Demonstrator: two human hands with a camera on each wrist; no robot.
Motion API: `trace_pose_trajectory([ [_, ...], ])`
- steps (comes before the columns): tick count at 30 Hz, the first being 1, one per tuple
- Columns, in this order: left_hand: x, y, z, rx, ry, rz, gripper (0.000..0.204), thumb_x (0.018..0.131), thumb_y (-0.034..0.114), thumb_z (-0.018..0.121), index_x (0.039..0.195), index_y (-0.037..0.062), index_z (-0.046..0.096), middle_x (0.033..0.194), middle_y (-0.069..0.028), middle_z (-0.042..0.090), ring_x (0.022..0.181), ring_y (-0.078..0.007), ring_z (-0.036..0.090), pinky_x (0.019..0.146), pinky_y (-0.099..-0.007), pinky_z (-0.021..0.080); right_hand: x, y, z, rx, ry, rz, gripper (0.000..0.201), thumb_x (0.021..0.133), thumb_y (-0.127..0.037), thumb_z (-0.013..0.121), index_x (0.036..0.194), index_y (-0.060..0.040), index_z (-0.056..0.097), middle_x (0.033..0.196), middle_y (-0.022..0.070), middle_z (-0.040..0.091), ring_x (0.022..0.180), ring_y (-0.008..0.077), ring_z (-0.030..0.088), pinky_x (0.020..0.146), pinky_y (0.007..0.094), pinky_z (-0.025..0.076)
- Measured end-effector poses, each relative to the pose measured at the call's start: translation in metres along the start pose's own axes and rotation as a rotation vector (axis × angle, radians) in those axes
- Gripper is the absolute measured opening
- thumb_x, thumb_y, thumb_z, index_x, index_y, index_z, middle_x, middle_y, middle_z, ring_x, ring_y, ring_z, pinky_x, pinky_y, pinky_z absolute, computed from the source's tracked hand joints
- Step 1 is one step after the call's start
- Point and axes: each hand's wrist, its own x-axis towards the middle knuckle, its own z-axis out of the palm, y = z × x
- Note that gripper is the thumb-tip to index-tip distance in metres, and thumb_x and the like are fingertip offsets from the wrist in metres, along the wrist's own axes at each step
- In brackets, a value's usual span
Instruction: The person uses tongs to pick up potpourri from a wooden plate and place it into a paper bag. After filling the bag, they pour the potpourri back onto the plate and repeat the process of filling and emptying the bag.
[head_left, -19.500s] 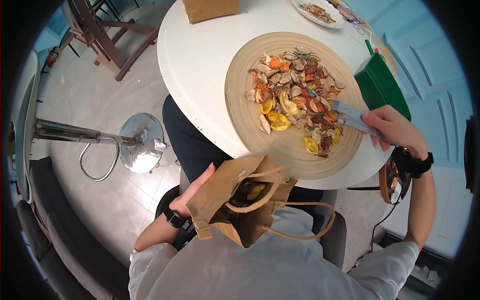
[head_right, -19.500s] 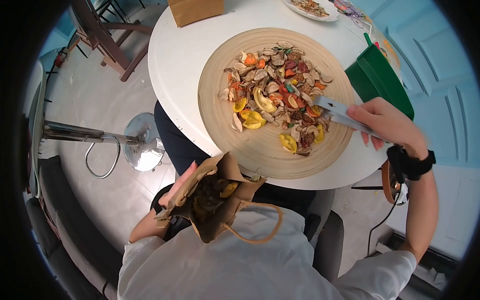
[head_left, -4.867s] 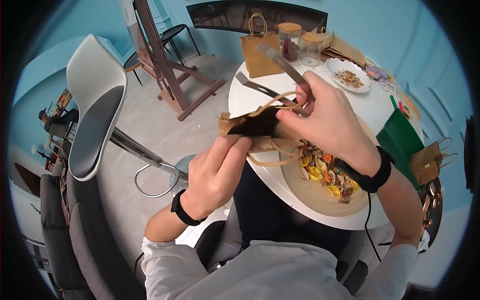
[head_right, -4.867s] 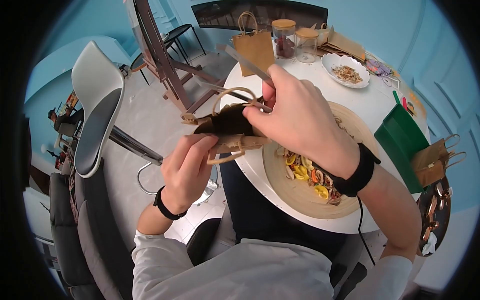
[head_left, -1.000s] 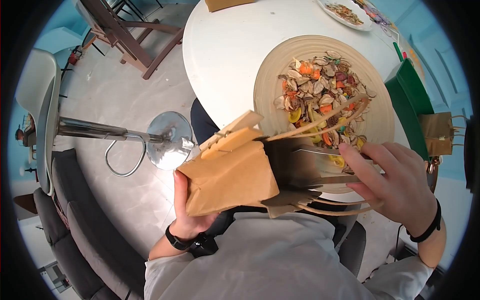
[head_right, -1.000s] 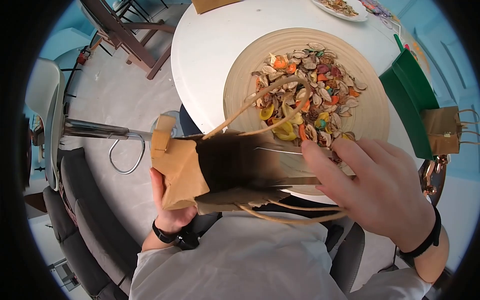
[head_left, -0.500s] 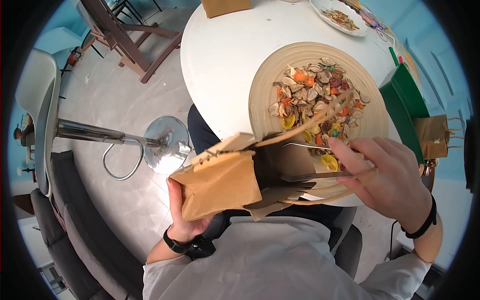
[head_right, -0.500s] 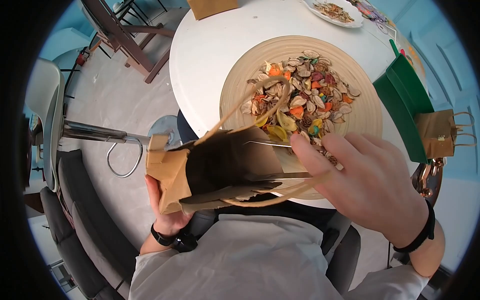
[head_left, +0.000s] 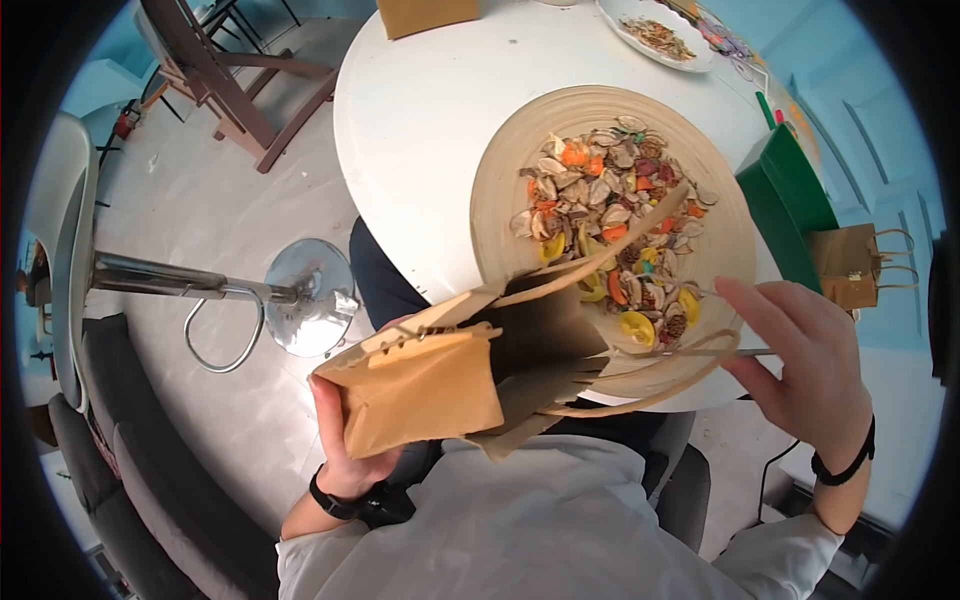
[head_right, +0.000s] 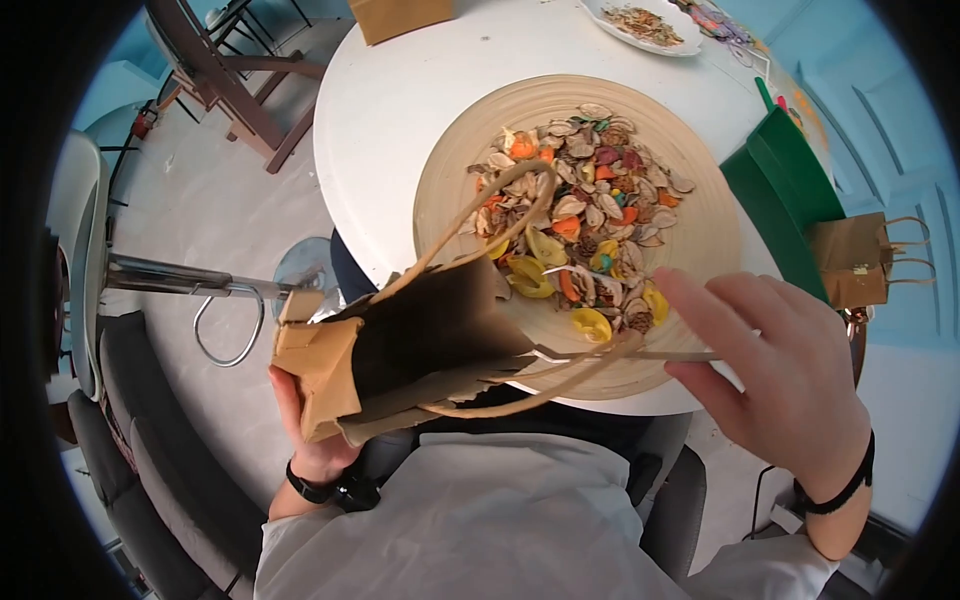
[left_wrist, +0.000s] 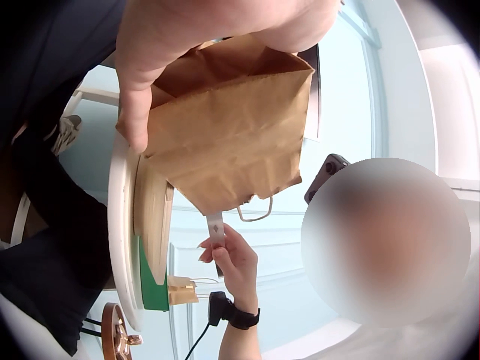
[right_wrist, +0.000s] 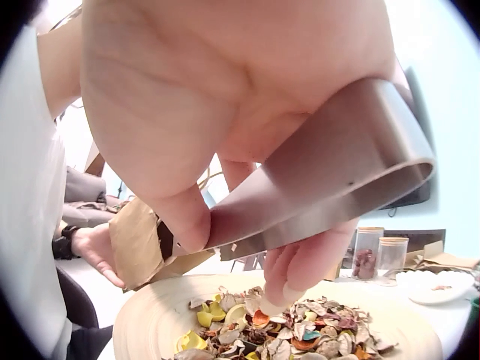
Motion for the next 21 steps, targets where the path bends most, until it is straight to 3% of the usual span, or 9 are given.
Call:
trace_pose_trajectory([
  [1,0.0,-0.001,-0.001,-0.007,-0.009,-0.003,0.072,0.099,0.065,0.032,0.15,0.0131,0.033,0.147,-0.0096,0.045,0.132,-0.0251,0.048,0.109,-0.0423,0.04,-0.001,0.003,-0.003,-0.01,-0.002,0.007,0.054,0.072,-0.015,0.078,0.124,-0.0076,0.063,0.088,0.0095,0.06,0.074,0.0254,0.061,0.063,0.0359,0.048],
  [3,-0.002,-0.002,-0.006,-0.02,-0.013,0.025,0.071,0.099,0.064,0.032,0.149,0.0131,0.033,0.147,-0.0097,0.045,0.132,-0.0248,0.048,0.109,-0.0419,0.04,-0.003,0.014,-0.011,0.25,-0.1,0.341,0.049,0.076,-0.011,0.076,0.122,-0.0032,0.062,0.086,0.0119,0.061,0.07,0.024,0.06,0.063,0.0333,0.048],
  [4,-0.003,-0.003,-0.009,-0.06,-0.041,0.023,0.07,0.1,0.063,0.032,0.149,0.0132,0.034,0.147,-0.0092,0.046,0.132,-0.0244,0.048,0.109,-0.0412,0.04,-0.007,0.026,-0.001,0.282,0.057,0.325,0.039,0.084,-0.012,0.071,0.119,-0.0002,0.062,0.078,0.0131,0.058,0.065,0.0181,0.057,0.057,0.0295,0.045],
  [5,-0.002,-0.003,-0.008,-0.065,-0.046,0.024,0.07,0.1,0.063,0.032,0.149,0.0132,0.034,0.147,-0.0092,0.046,0.132,-0.0244,0.048,0.109,-0.0412,0.04,-0.006,0.036,-0.001,0.275,0.058,0.326,0.039,0.084,-0.012,0.071,0.119,-0.0002,0.062,0.078,0.0131,0.058,0.065,0.0181,0.057,0.057,0.0295,0.045],
  [7,-0.001,-0.001,-0.004,0.03,0.007,0.032,0.07,0.099,0.063,0.032,0.149,0.0134,0.035,0.147,-0.0085,0.046,0.132,-0.0241,0.048,0.109,-0.0408,0.04,-0.002,0.059,-0.004,0.229,-0.044,0.56,0.028,0.091,-0.018,0.064,0.112,0.002,0.063,0.07,0.0094,0.057,0.058,0.0114,0.052,0.051,0.0266,0.04],
  [8,-0.001,0.0,-0.003,0.027,0.002,0.033,0.07,0.099,0.063,0.032,0.149,0.0134,0.035,0.147,-0.0085,0.046,0.132,-0.0241,0.048,0.109,-0.0408,0.04,0.001,0.07,-0.005,0.224,-0.041,0.561,0.028,0.091,-0.018,0.064,0.112,0.002,0.063,0.07,0.0094,0.057,0.058,0.0114,0.052,0.051,0.0266,0.04],
  [10,0.001,0.001,0.0,0.086,-0.01,0.054,0.07,0.1,0.063,0.032,0.148,0.0133,0.036,0.146,-0.0078,0.047,0.131,-0.0234,0.048,0.108,-0.0402,0.04,0.007,0.089,-0.006,0.337,-0.134,0.74,0.03,0.097,-0.026,0.057,0.103,0.0022,0.064,0.061,0.004,0.053,0.051,0.0079,0.047,0.045,0.0256,0.035],
  [14,0.003,0.003,0.002,0.068,-0.031,0.049,0.069,0.1,0.063,0.032,0.148,0.0134,0.036,0.146,-0.0077,0.047,0.131,-0.023,0.048,0.108,-0.0398,0.04,0.026,0.113,-0.006,0.311,-0.27,0.773,0.039,0.098,-0.037,0.055,0.089,-0.0005,0.065,0.052,-0.001,0.049,0.04,0.0072,0.043,0.039,0.0258,0.033],
  [21,0.002,0.003,0.003,0.055,-0.024,0.039,0.067,0.1,0.061,0.033,0.148,0.0127,0.037,0.146,-0.0086,0.047,0.131,-0.0235,0.049,0.108,-0.0402,0.041,0.063,0.116,0.018,0.482,-0.454,0.684,0.046,0.098,-0.04,0.055,0.073,-0.0018,0.061,0.052,-0.0017,0.051,0.04,0.0066,0.048,0.037,0.0224,0.037],
])
